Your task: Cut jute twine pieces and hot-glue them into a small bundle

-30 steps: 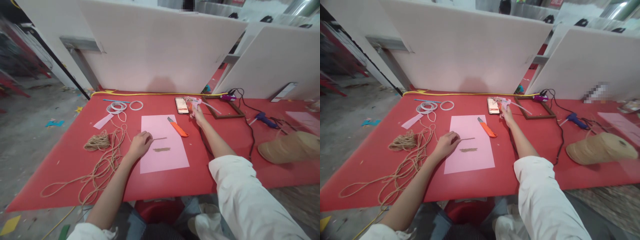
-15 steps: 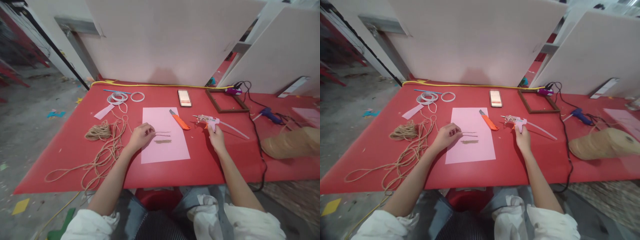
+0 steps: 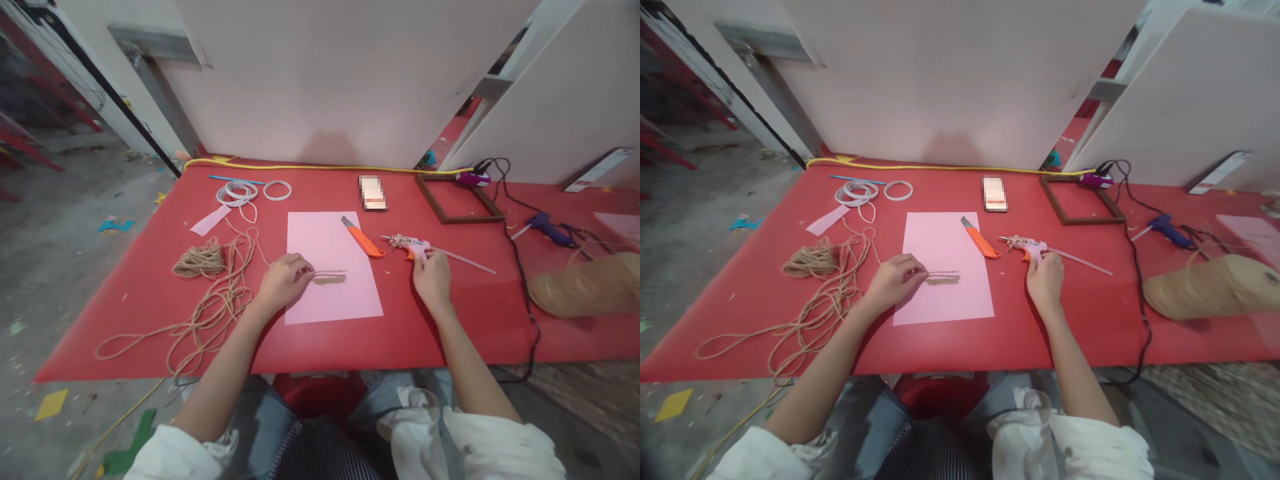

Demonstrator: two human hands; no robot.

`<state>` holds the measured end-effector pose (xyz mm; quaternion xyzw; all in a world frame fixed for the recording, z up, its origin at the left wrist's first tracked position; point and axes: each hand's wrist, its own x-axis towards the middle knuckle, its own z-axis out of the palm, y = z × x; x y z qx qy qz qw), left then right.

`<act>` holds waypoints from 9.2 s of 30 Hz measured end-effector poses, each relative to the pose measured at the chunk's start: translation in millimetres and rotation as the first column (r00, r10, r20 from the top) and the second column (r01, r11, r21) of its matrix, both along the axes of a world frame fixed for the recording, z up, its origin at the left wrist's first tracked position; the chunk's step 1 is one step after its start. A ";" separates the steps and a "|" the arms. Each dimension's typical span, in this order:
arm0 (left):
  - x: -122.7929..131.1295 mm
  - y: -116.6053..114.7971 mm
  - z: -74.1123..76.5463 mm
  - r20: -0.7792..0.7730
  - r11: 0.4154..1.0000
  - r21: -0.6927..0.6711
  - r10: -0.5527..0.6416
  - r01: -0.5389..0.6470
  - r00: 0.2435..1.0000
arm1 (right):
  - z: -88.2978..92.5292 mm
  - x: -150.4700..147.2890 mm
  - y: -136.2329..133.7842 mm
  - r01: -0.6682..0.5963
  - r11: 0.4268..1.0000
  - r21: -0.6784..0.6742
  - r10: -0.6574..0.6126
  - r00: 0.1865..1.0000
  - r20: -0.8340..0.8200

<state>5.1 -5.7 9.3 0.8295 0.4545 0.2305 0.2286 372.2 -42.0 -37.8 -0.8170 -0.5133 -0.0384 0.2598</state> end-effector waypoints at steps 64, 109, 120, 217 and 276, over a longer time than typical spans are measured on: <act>-7.2 -47.2 13.7 -0.517 0.961 0.224 -0.025 0.163 0.855 | 26.8 -131.2 4.4 -0.548 0.835 0.047 0.499 0.718 -0.485; 53.0 -104.9 -5.9 -0.429 0.930 0.163 0.368 -0.330 0.825 | 32.9 -154.0 -40.3 -0.683 0.712 -0.162 0.690 0.724 -0.020; 54.7 -105.8 -6.6 -0.437 0.927 0.178 0.374 -0.329 0.818 | 30.5 -137.3 -47.2 -0.688 0.714 -0.130 0.697 0.717 0.037; 37.2 -99.7 -5.1 -0.361 0.962 0.219 0.233 -0.161 0.903 | 32.6 -150.9 -63.2 -0.573 0.784 -0.240 0.605 0.792 0.082; -72.7 -95.9 4.7 -0.304 0.772 0.351 0.630 -0.531 0.715 | 46.6 -183.1 -35.4 -0.720 0.694 0.018 0.689 0.657 -0.306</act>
